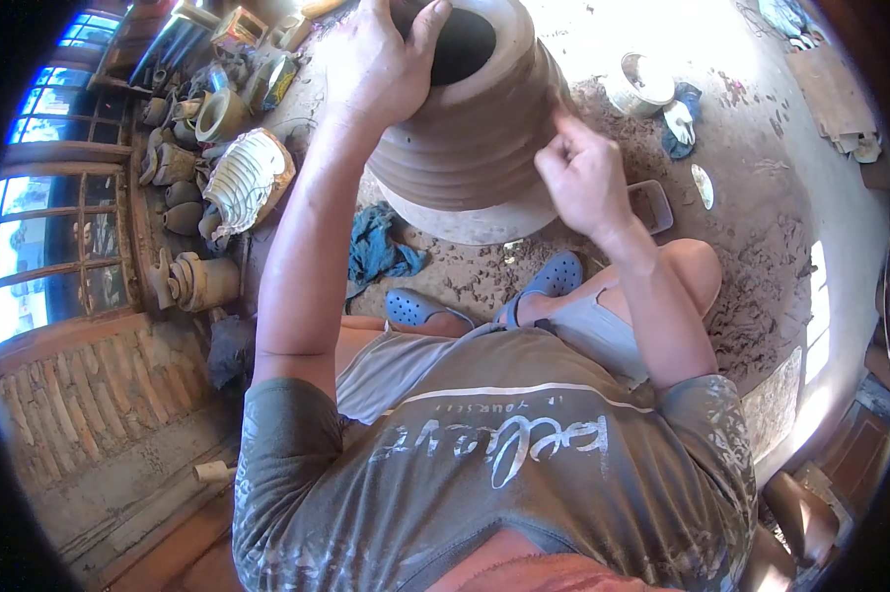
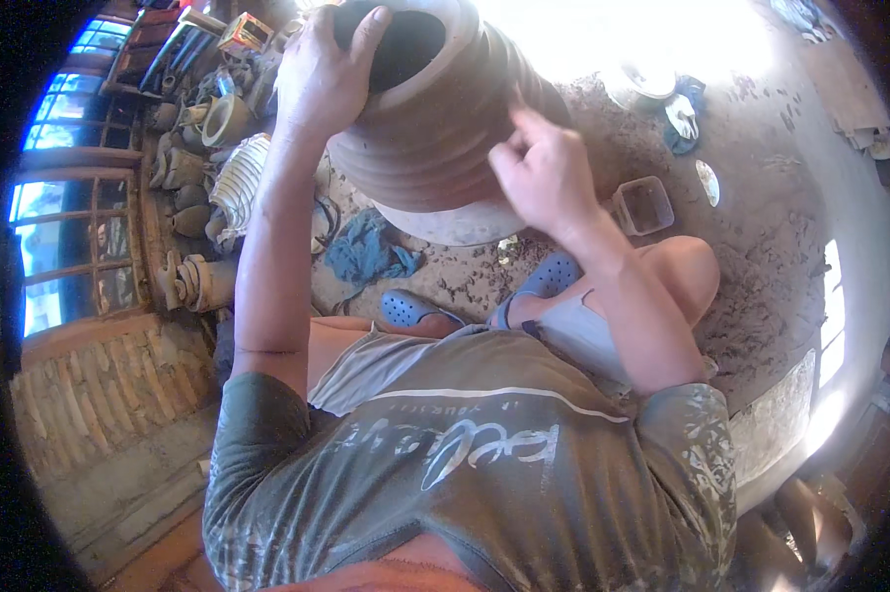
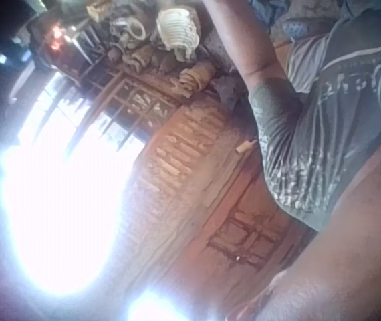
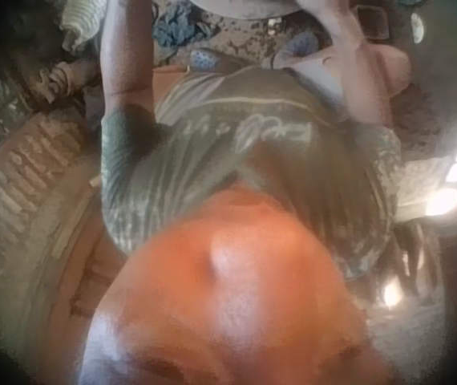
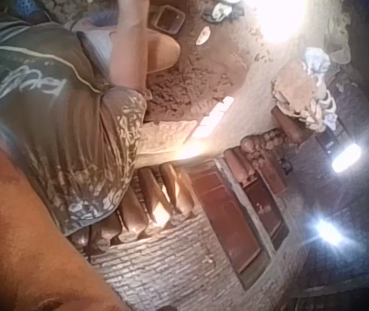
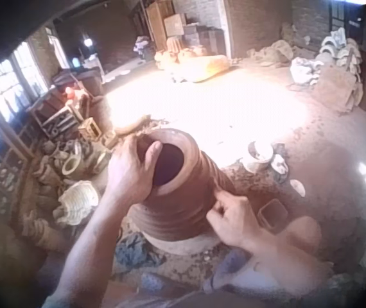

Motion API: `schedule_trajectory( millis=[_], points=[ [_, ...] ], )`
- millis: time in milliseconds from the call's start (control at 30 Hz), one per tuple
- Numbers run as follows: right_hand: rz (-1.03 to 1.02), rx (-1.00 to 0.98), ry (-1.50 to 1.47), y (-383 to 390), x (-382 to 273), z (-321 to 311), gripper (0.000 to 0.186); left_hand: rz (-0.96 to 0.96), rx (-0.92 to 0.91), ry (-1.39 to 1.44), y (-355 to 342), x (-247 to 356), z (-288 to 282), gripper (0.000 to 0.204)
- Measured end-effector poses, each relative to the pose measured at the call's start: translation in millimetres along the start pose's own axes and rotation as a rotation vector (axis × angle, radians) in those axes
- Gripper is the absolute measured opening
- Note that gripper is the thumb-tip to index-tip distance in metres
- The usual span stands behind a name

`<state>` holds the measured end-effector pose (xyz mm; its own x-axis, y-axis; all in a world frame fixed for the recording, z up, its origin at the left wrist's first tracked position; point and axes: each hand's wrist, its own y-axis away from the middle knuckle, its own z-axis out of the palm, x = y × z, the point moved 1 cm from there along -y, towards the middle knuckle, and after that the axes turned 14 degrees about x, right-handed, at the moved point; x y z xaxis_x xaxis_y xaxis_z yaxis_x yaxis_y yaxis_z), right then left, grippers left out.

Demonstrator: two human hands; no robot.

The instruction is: The person shapes a large clay vessel on a pottery wheel by hand, using their fingers to smooth the internal and external surfaces and refine the rim.

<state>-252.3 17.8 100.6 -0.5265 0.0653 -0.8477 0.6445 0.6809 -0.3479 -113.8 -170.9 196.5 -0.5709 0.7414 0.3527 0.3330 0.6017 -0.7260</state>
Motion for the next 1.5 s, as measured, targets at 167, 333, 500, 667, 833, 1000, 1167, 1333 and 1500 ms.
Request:
schedule_trajectory(
  millis=[167, 333, 500, 667, 833, 1000, 1167, 1333, 1500],
  points=[
    [-0.124, 0.078, 0.01, 41, -9, 24, 0.071, -0.046, -0.021, -0.114, 9, 15, 0, 0.044],
    [-0.228, 0.042, 0.059, 61, -26, 22, 0.065, 0.068, 0.1, -0.099, 16, 13, 4, 0.045],
    [0.012, 0.038, -0.037, 12, -4, -3, 0.068, 0.033, 0.058, -0.121, 15, 12, 0, 0.047],
    [-0.151, 0.013, 0.004, 53, -9, 19, 0.073, -0.186, -0.085, -0.192, 10, 6, 7, 0.064],
    [-0.389, -0.154, -0.013, 83, -45, 32, 0.041, -0.009, 0.139, -0.006, 16, 7, 5, 0.045],
    [-0.441, 0.195, -0.171, 65, -48, 7, 0.029, 0.152, 0.132, 0.39, 55, 20, -41, 0.024],
    [-0.592, 0.146, -0.163, 66, -41, -11, 0.027, -0.162, -0.44, 0.52, 137, 48, -73, 0.03],
    [-0.534, 0.073, -0.151, 87, -22, -6, 0.03, -0.297, -0.552, 0.46, 172, 40, -65, 0.04],
    [-0.447, -0.028, -0.126, 100, -26, -4, 0.041, -0.747, -0.543, 0.807, 208, 43, -46, 0.052]
  ],
)
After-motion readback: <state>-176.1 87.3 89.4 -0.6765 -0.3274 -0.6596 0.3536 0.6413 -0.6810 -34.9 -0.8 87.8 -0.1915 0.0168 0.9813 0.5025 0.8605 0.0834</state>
